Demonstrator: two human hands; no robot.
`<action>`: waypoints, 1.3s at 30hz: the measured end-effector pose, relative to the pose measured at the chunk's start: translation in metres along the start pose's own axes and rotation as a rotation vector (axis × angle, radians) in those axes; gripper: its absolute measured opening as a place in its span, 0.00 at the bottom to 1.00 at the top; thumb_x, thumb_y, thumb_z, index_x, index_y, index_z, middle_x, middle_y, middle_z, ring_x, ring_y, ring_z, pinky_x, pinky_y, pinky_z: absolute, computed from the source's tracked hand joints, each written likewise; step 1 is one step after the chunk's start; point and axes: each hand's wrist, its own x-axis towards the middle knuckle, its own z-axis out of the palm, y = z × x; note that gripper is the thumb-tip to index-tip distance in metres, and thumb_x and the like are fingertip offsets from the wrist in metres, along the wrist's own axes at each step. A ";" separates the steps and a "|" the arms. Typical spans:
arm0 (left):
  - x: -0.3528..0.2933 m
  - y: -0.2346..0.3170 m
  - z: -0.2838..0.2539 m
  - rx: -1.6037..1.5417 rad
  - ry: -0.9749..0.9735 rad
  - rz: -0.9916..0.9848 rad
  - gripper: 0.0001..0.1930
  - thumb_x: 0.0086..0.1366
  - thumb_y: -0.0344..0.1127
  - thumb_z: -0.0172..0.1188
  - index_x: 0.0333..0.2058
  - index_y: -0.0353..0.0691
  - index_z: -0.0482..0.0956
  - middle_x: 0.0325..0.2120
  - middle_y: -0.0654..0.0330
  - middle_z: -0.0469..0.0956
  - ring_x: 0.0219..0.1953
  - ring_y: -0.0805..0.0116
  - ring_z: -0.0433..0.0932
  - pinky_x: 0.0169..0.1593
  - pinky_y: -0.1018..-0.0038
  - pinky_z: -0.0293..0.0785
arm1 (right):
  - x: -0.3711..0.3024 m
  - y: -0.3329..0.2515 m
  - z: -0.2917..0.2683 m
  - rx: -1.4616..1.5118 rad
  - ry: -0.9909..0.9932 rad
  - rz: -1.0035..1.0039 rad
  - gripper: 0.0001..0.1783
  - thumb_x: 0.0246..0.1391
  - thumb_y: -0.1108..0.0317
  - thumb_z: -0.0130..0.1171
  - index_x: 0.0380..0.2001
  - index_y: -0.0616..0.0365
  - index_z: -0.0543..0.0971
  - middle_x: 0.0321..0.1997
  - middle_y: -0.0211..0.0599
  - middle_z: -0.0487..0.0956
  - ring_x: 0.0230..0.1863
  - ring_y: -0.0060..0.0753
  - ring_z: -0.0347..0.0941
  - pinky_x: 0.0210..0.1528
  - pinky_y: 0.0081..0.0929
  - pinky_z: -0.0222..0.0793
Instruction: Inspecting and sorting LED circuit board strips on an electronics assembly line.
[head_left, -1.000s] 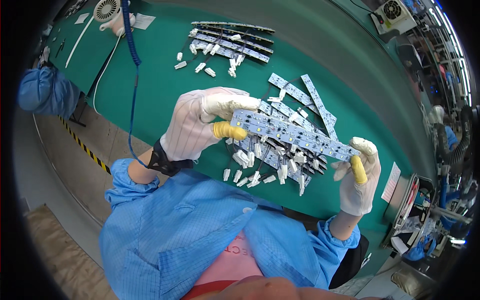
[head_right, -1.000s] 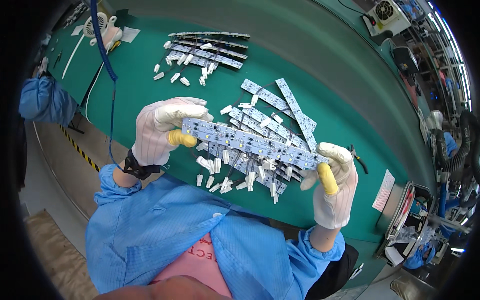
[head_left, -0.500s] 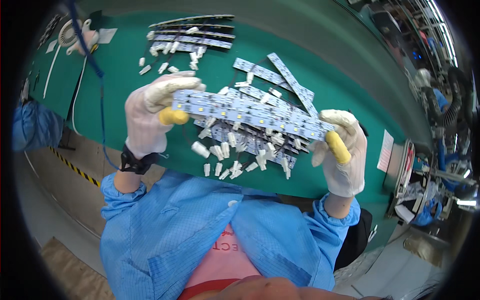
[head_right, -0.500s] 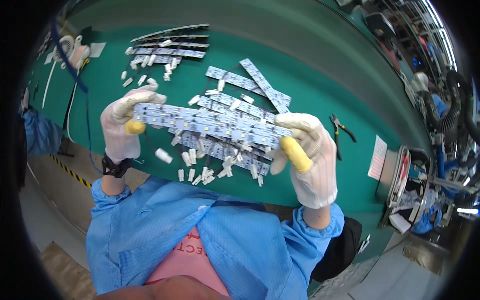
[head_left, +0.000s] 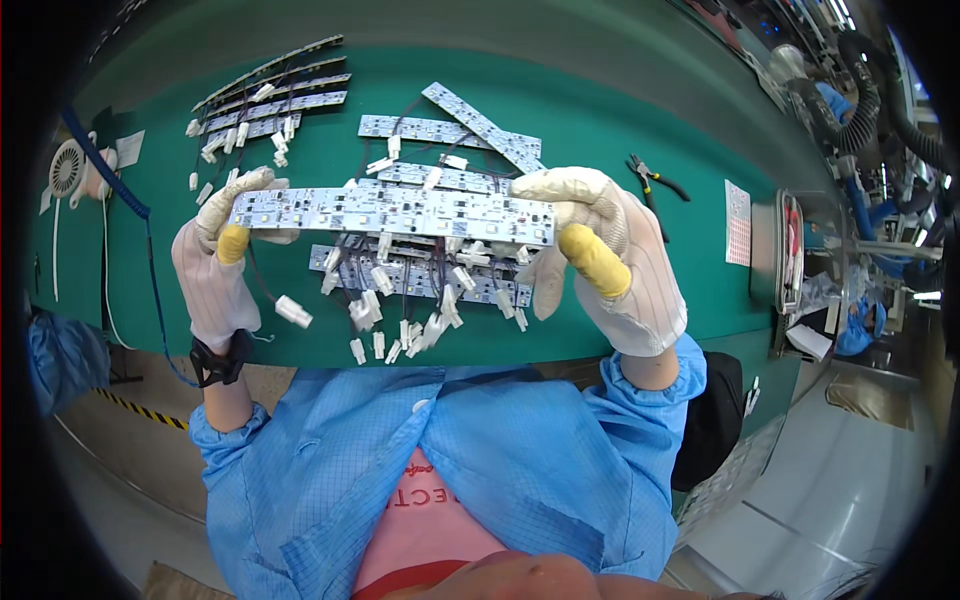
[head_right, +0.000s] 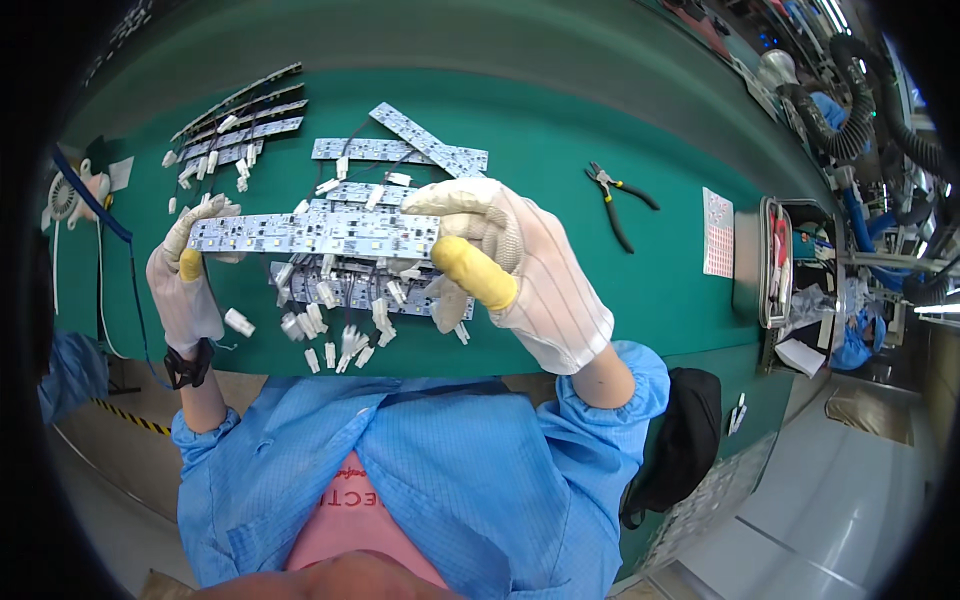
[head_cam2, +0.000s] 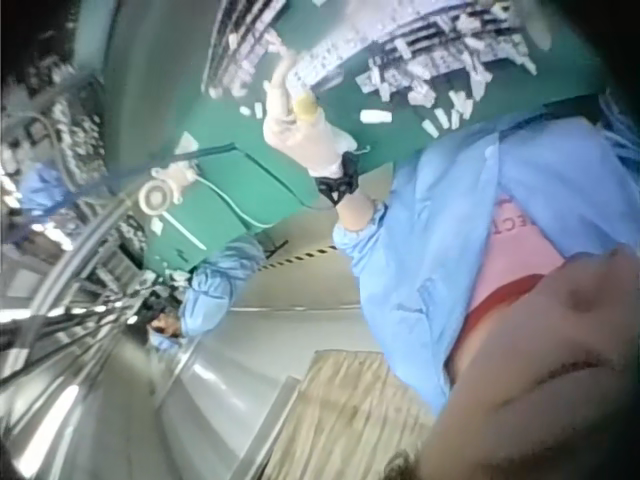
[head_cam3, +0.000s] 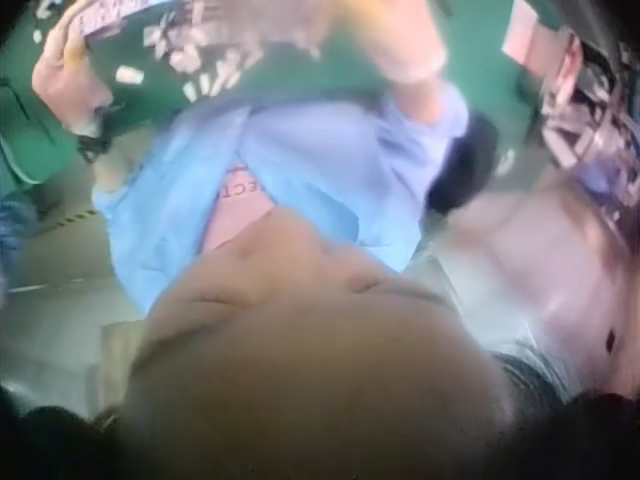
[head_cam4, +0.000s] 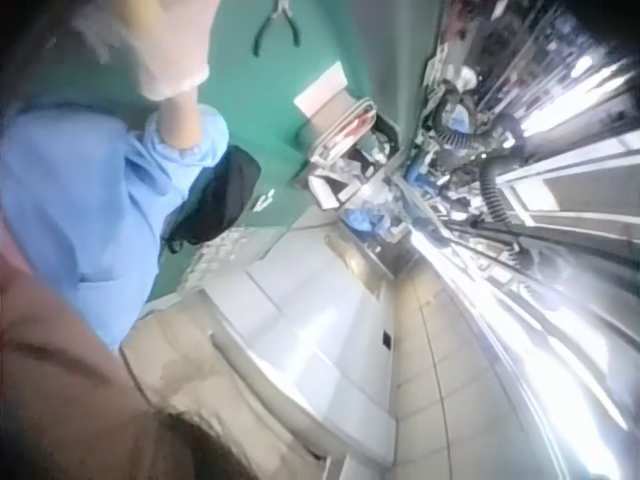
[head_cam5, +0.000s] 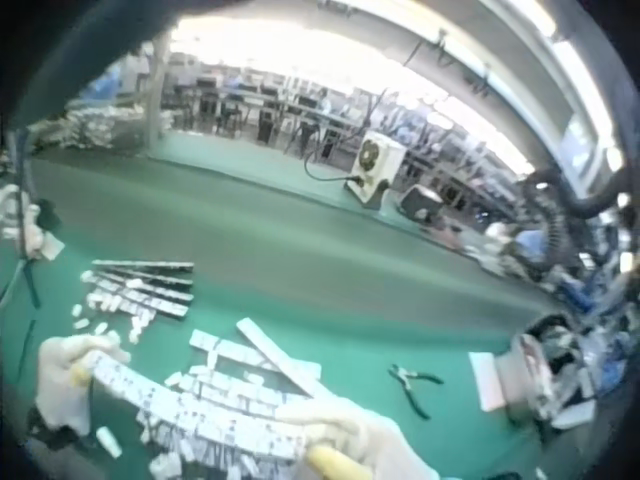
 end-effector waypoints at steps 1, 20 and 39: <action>0.000 -0.001 -0.003 0.019 -0.039 0.029 0.25 0.67 0.49 0.48 0.47 0.29 0.73 0.36 0.54 0.81 0.31 0.72 0.81 0.38 0.81 0.74 | 0.000 0.002 -0.002 -0.002 -0.031 0.005 0.24 0.59 0.57 0.54 0.47 0.69 0.70 0.27 0.38 0.79 0.26 0.23 0.76 0.29 0.15 0.71; -0.002 0.000 -0.007 -0.008 -0.101 0.030 0.17 0.67 0.36 0.51 0.47 0.28 0.73 0.38 0.52 0.80 0.32 0.69 0.82 0.38 0.80 0.77 | 0.002 0.009 -0.003 -0.189 0.088 -0.092 0.23 0.55 0.62 0.59 0.45 0.71 0.70 0.29 0.40 0.79 0.22 0.20 0.74 0.28 0.14 0.70; -0.008 0.028 0.007 -0.394 -0.039 0.079 0.22 0.51 0.31 0.68 0.44 0.28 0.77 0.41 0.53 0.76 0.37 0.69 0.79 0.42 0.78 0.77 | 0.013 0.022 -0.009 -0.130 0.170 -0.030 0.25 0.52 0.61 0.60 0.48 0.68 0.69 0.21 0.30 0.74 0.15 0.17 0.67 0.28 0.17 0.70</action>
